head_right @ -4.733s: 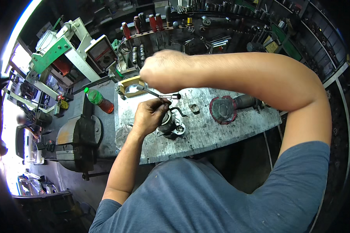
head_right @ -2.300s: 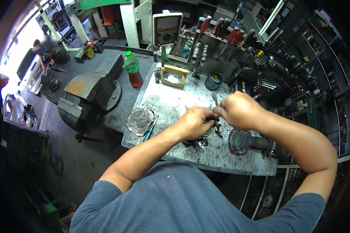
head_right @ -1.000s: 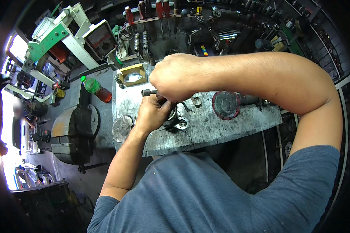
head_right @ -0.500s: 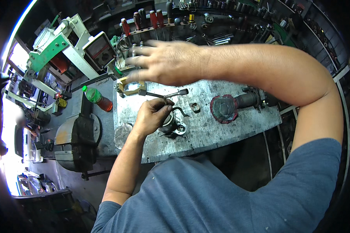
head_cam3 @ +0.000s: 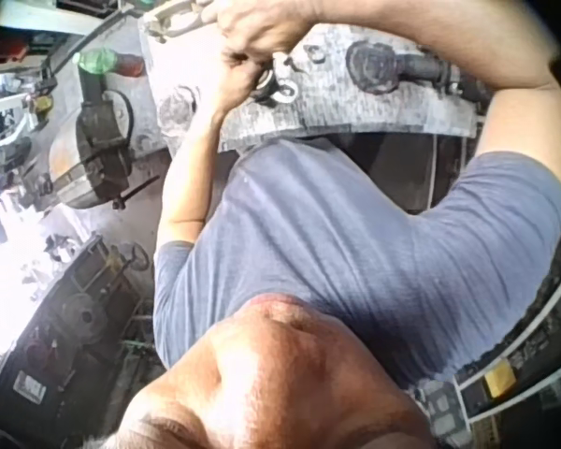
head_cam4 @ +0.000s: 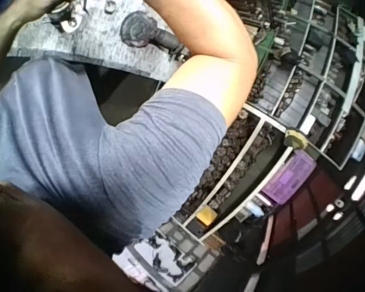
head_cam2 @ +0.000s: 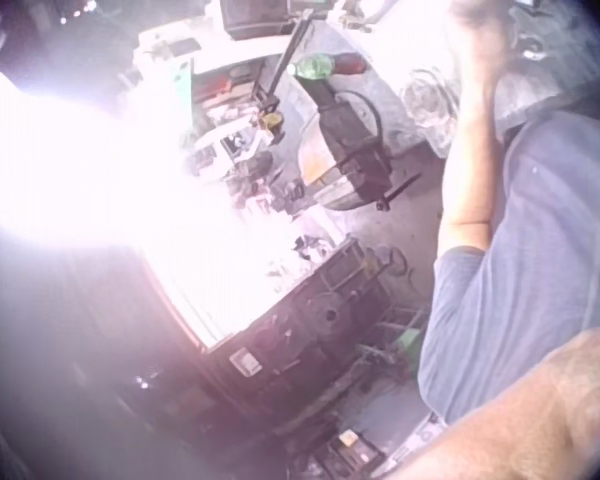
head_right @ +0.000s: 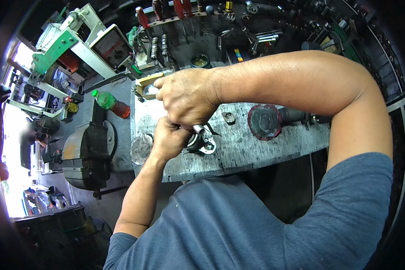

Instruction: The person assembles a cylindrical mechanical component on a workbench. They use a screwdriver to tighten screws, insert a small metal ring, and apply lubricant from a green bottle. The person then uses a wrench to tighten a bolt on the assembly.

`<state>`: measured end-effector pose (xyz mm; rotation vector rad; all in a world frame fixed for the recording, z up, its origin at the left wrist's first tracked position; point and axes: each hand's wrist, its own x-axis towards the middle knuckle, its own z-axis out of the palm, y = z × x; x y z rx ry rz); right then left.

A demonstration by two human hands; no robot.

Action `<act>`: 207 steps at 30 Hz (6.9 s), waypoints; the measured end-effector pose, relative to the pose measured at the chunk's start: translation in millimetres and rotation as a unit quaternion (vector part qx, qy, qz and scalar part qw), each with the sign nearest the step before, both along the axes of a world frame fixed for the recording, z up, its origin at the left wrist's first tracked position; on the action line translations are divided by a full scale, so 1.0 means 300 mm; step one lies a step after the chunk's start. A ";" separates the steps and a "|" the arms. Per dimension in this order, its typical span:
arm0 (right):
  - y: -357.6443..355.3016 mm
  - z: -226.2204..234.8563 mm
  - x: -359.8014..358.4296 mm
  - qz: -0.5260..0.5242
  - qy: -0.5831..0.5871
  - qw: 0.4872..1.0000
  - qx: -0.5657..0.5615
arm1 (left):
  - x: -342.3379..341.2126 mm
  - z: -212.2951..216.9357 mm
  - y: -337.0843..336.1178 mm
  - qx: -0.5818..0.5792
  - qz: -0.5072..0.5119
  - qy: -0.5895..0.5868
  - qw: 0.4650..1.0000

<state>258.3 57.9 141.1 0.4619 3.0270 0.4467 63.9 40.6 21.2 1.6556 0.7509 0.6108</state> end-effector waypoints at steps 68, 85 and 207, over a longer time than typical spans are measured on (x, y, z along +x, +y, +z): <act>-0.314 -0.359 -0.189 -0.247 0.611 0.705 -0.263 | -0.213 -0.188 -0.085 0.088 0.043 -0.167 0.981; -0.303 -0.364 -0.181 -0.236 0.613 0.708 -0.258 | -0.220 -0.156 -0.048 0.041 -0.004 -0.201 0.979; -0.186 -0.009 -0.257 -0.237 0.014 0.970 -0.059 | 0.006 -0.331 -0.068 0.081 0.040 -0.106 0.990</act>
